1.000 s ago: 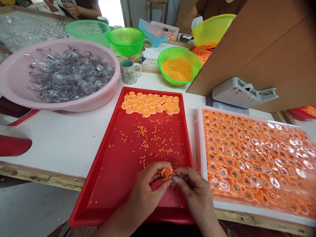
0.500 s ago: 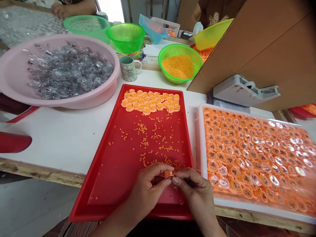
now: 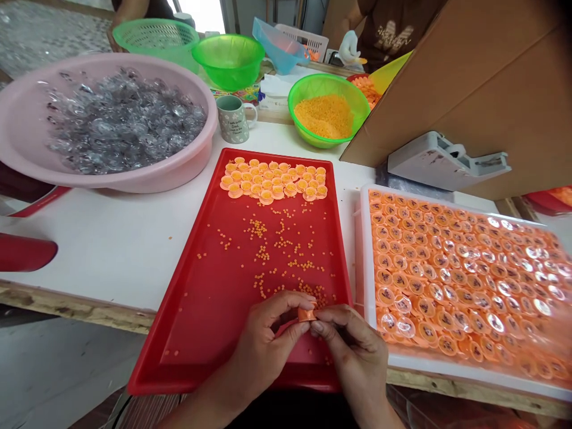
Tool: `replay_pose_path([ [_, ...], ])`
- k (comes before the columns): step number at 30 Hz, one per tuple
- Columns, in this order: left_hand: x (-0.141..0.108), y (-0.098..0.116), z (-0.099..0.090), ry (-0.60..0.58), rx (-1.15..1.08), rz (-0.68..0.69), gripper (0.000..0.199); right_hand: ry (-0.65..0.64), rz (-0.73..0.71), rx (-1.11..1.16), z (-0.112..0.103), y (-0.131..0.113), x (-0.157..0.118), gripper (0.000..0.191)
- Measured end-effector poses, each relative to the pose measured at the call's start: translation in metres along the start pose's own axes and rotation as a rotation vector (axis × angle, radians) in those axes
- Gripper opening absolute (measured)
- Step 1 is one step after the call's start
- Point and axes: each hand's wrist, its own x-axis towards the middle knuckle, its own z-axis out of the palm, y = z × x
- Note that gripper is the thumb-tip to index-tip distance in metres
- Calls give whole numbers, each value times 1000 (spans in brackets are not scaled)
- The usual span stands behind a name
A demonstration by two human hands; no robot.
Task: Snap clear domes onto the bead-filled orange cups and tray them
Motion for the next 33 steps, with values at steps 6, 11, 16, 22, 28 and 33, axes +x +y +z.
replay_pose_path([
  [6, -2, 0, -2, -42, 144, 99, 27, 30, -288, -215, -7, -7, -2, 25],
  [11, 0, -3, -3, 10, 246, 278, 25, 42, -284, -205, -4, -5, 0, 17],
  [16, 2, -4, -3, 45, 242, 349, 32, 31, -242, -190, -1, 0, 1, 24],
  [22, 1, -5, 1, 99, 420, 435, 34, -42, -265, -246, 9, 3, -4, 20],
  [28, 0, -29, -9, 111, 473, 316, 25, -15, -200, -208, 20, -4, 0, 16],
  [33, 7, -30, -6, 27, 435, 204, 25, -16, -133, -72, 8, -11, 3, 9],
])
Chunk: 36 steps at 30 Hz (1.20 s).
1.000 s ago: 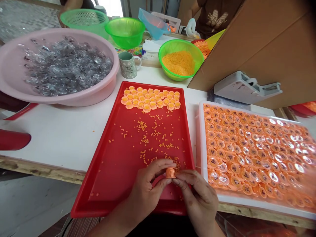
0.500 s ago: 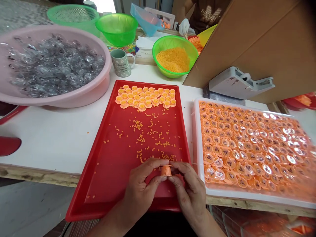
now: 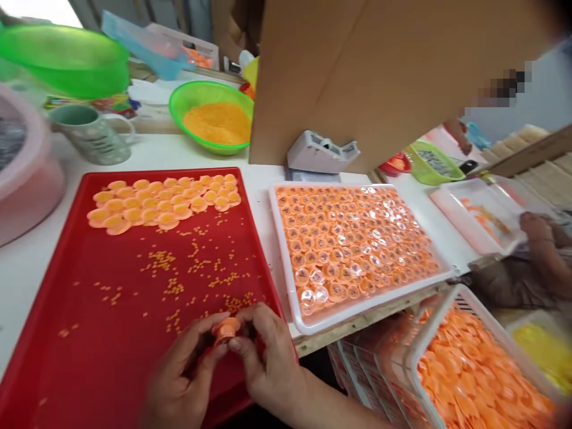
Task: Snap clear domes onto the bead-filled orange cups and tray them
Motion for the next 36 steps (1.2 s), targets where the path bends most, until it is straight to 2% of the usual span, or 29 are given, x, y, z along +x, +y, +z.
replay_pose_path([
  [2, 3, 9, 5, -58, -50, -2, 43, 61, 67, 34, -22, 1, -4, 9],
  [4, 6, 15, 10, -109, -35, -6, 58, 184, 166, 57, -58, 6, -10, 16],
  [6, 9, 16, 14, -129, 42, 6, 51, 391, 268, 37, -105, 15, -17, 24],
  [8, 14, 14, 19, -133, 106, 27, 32, 568, 360, -68, -152, 26, -23, 30],
  [10, 18, 14, 24, -134, 123, 71, 21, 571, 439, -225, -186, 39, -28, 33],
  [12, 20, 18, 31, -149, 142, 145, 17, 469, 482, -369, -200, 50, -30, 31],
  [15, 19, 30, 41, -204, 183, 270, 16, 379, 458, -560, -195, 60, -28, 30],
  [19, 20, 38, 47, -287, 254, 294, 20, 352, 371, -721, -181, 64, -25, 29],
  [23, 25, 41, 54, -317, 250, 330, 19, 398, 272, -736, -179, 65, -27, 29],
  [26, 29, 51, 69, -347, 252, 449, 18, 416, 165, -721, -175, 68, -29, 27],
  [32, 54, 73, 110, -415, 554, 648, 21, 467, 74, -680, -161, 72, -23, 8],
  [36, 68, 75, 119, -389, 668, 750, 24, 487, 76, -643, -159, 72, -19, 8],
])
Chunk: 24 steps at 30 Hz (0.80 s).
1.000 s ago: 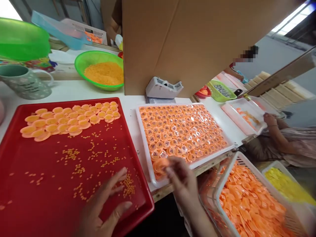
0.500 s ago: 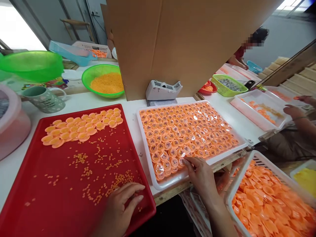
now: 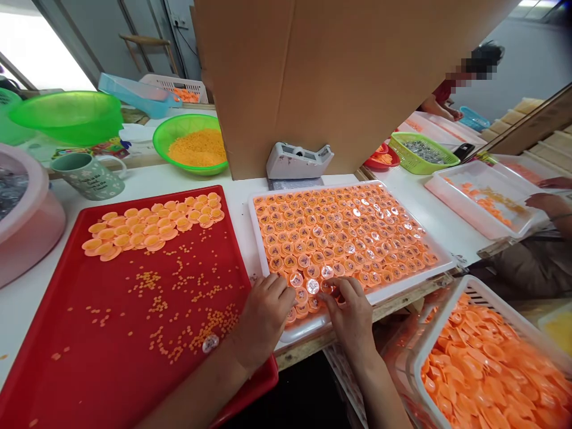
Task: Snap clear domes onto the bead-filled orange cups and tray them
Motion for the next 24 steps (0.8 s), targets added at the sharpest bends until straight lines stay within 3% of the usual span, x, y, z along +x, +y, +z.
replay_pose_path([
  [9, 4, 2, 5, -39, 25, 7, 16, 19, -12, 30, 5, 1, 0, 6],
  [16, 2, 2, -1, -92, -32, 15, 10, 2, -46, 42, 0, -3, -7, 10],
  [21, 1, 1, 6, -52, -15, 18, 16, -145, -119, 86, 10, -10, -11, 19],
  [24, 1, 0, 3, -59, -30, 34, 15, -166, -140, 92, 15, -13, -9, 26],
])
